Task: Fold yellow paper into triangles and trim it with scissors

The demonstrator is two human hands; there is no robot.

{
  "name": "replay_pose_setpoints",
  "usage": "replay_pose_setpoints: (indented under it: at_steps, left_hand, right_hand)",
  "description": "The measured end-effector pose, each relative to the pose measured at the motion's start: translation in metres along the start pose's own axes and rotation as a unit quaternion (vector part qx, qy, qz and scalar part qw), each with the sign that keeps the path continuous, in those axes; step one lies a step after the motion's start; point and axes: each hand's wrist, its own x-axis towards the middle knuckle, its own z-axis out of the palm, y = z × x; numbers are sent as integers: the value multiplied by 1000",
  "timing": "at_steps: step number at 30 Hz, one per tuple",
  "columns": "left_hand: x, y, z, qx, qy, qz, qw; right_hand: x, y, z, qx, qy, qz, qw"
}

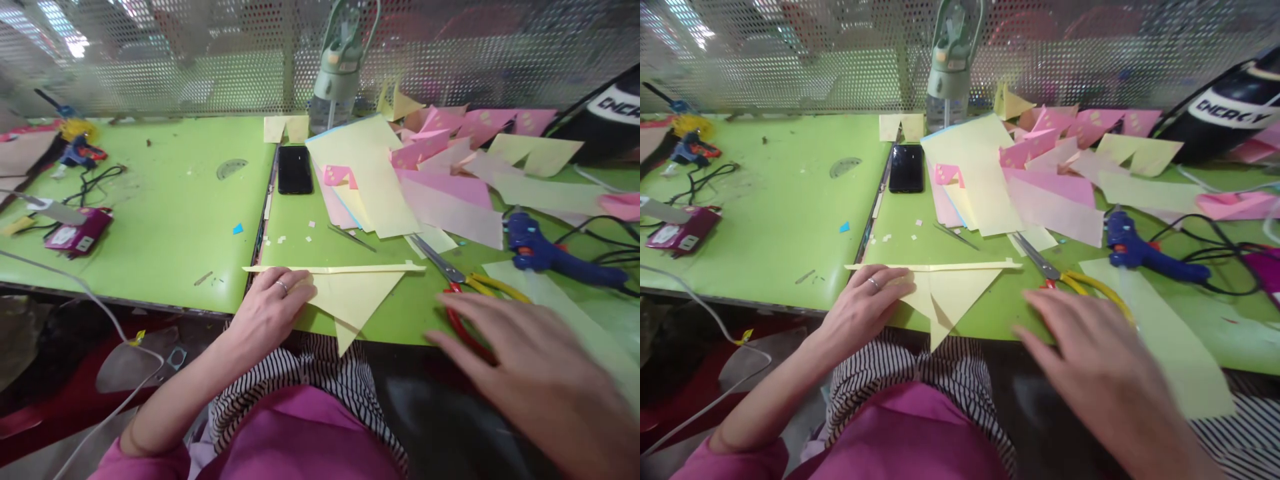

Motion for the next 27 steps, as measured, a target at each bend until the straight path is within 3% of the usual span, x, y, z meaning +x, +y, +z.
replay_pose_setpoints:
  at_steps: [2, 5, 12, 19, 23, 27]
  left_hand:
    - [0, 3, 0, 0, -3, -14, 1000]
    - [-3, 7, 0, 0, 1, -27, 1000]
    - [-4, 13, 2, 15, 35, -28, 999]
    - [6, 18, 3, 45, 52, -94, 993]
    - [7, 20, 2, 37, 43, -104, 993]
    - [7, 19, 8, 24, 75, -145, 986]
  right_hand:
    - [8, -26, 8, 90, -6, -28, 996]
    - [18, -52, 24, 130, 22, -47, 990]
    - [33, -49, 36, 214, 28, -46, 975]
    - [48, -42, 36, 359, -58, 125, 923]
    - [53, -44, 37, 359, -56, 213, 907]
    - [61, -47, 39, 376, -40, 274, 884]
